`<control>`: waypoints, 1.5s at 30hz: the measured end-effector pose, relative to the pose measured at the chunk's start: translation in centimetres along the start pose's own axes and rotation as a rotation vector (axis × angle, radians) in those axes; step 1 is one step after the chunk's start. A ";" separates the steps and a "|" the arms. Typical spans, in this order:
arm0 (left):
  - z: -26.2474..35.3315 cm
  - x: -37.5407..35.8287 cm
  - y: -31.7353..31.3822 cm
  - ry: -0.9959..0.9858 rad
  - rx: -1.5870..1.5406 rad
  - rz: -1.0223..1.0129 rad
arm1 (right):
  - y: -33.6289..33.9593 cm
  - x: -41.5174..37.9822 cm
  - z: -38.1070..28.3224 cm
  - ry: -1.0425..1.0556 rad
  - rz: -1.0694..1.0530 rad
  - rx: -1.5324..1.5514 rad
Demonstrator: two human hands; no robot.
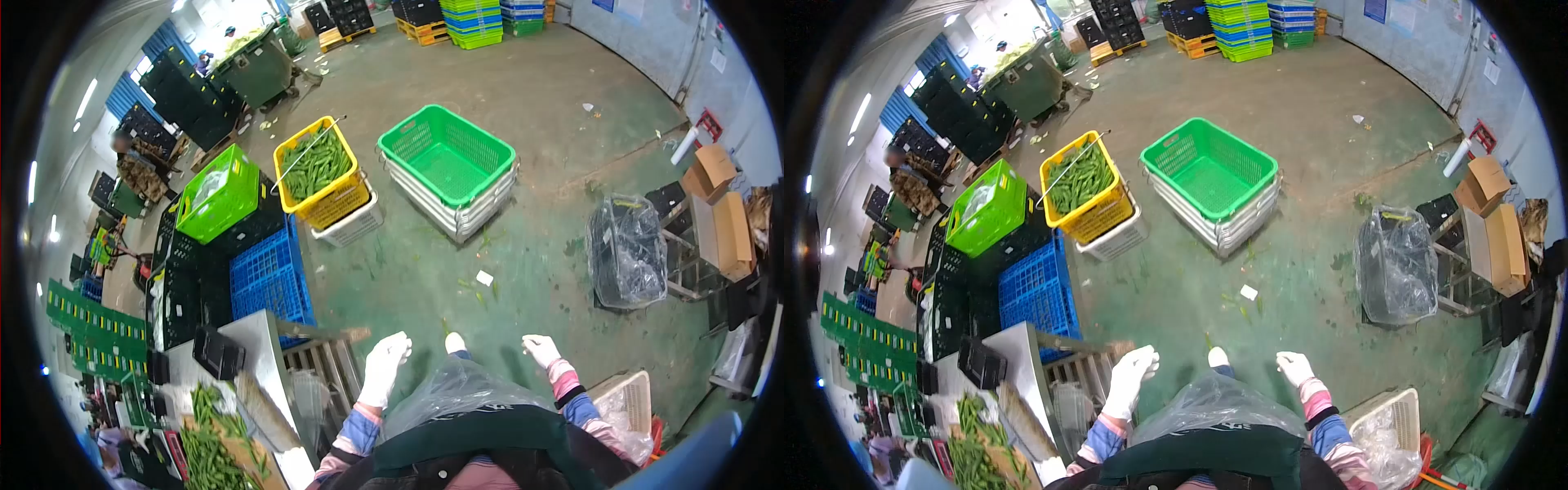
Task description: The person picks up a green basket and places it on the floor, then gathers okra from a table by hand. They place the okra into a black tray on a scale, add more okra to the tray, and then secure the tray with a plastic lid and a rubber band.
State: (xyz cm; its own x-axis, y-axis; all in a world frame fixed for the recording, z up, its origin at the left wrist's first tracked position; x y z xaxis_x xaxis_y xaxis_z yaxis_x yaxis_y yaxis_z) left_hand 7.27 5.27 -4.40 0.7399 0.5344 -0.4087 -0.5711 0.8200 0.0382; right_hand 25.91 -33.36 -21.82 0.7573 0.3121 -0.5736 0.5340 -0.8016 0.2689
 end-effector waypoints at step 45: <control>-0.8 61.6 -19.5 0.557 0.310 0.394 | 8.5 91.0 -45.8 0.576 -0.244 -0.353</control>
State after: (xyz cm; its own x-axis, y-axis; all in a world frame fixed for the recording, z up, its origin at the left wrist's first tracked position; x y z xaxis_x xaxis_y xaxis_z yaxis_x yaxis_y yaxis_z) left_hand 63.74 22.03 -31.03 0.1644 0.6848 -0.7100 -0.5694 0.6536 0.4986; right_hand 116.63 11.57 -36.29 0.6270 0.7589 -0.1760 0.7293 -0.4923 0.4751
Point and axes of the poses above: each hand's wrist, its own x-axis towards the middle knuckle, its own y-axis out of the back of the hand, z = x × y, the point moved 10 cm from there along x, towards the middle knuckle, and after that the axes turned 2 degrees about -y, right-handed, at the moved point
